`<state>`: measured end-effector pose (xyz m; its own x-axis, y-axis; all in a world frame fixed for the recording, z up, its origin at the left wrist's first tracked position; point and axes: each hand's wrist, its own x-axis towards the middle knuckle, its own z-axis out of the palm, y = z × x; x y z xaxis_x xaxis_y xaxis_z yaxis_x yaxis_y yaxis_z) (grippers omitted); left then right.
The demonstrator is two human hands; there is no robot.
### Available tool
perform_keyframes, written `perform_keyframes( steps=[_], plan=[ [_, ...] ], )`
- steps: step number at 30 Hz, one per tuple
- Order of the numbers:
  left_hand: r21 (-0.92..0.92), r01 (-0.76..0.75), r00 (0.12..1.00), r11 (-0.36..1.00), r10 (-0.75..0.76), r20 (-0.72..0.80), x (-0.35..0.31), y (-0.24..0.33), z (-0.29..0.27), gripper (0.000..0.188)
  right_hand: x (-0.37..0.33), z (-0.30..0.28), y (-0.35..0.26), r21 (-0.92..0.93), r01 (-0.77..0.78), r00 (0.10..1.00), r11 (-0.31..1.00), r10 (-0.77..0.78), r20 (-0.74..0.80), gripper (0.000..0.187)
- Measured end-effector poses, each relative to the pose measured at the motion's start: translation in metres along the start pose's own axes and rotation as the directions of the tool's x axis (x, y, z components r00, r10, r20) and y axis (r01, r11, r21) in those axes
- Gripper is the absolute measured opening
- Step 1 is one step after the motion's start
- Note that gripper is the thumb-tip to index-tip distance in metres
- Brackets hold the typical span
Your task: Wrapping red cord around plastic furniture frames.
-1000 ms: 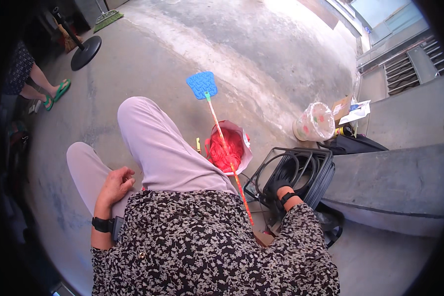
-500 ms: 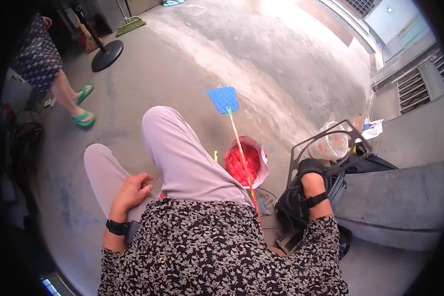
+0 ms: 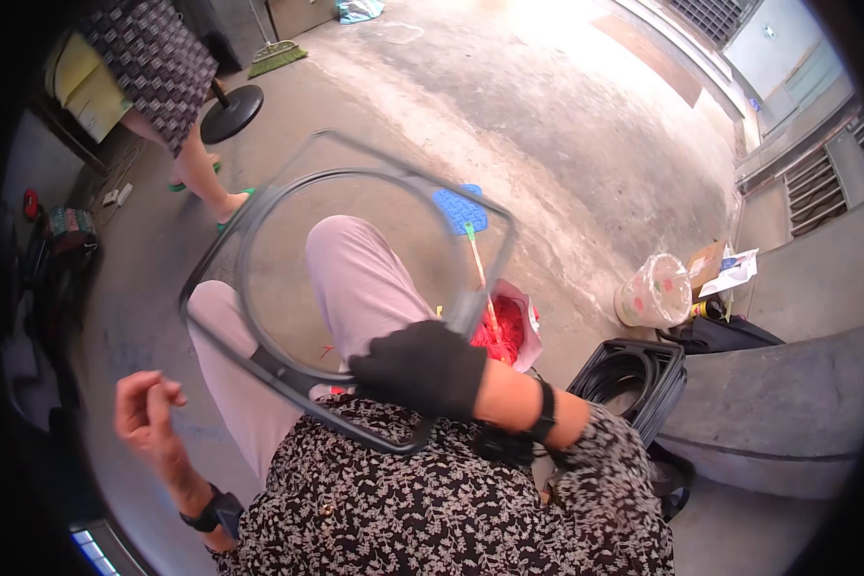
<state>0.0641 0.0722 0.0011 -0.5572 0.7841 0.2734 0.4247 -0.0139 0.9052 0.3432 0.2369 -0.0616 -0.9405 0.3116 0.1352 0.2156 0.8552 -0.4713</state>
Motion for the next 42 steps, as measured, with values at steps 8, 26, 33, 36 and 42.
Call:
perform_keyframes(
  steps=[8, 26, 33, 36, 42],
  plan=[
    [0.469, 0.023, 0.947, 0.883, -0.169, 0.272, -0.031, -0.045, 0.028, 0.02, 0.105, 0.07, -0.025, 0.037, 0.499, 0.867, 0.866, -0.499, -0.003, 0.013],
    [0.248, 0.286, 0.844, 0.926, -0.366, 0.392, -0.04, -0.104, 0.029, 0.019, 0.065, 0.06, 0.011, 0.812, -0.529, 0.722, 0.248, 0.634, 0.276, 0.03],
    [0.235, 0.235, 0.857, 0.943, -0.315, 0.408, -0.046, -0.106, 0.03, 0.02, 0.064, 0.081, 0.018, 0.466, -0.114, 0.992, 0.877, 0.124, 0.008, 0.044],
    [0.257, 0.198, 0.877, 0.946, -0.288, 0.385, -0.047, -0.102, 0.031, 0.019, 0.061, 0.086, 0.015, 0.62, -0.208, 0.973, 0.756, 0.224, 0.053, 0.039],
    [0.356, 0.215, 0.869, 0.909, -0.345, 0.355, -0.042, -0.105, 0.038, 0.02, 0.074, 0.071, -0.005, 0.781, -0.572, 0.737, 0.25, 0.575, 0.355, 0.034]
  ],
)
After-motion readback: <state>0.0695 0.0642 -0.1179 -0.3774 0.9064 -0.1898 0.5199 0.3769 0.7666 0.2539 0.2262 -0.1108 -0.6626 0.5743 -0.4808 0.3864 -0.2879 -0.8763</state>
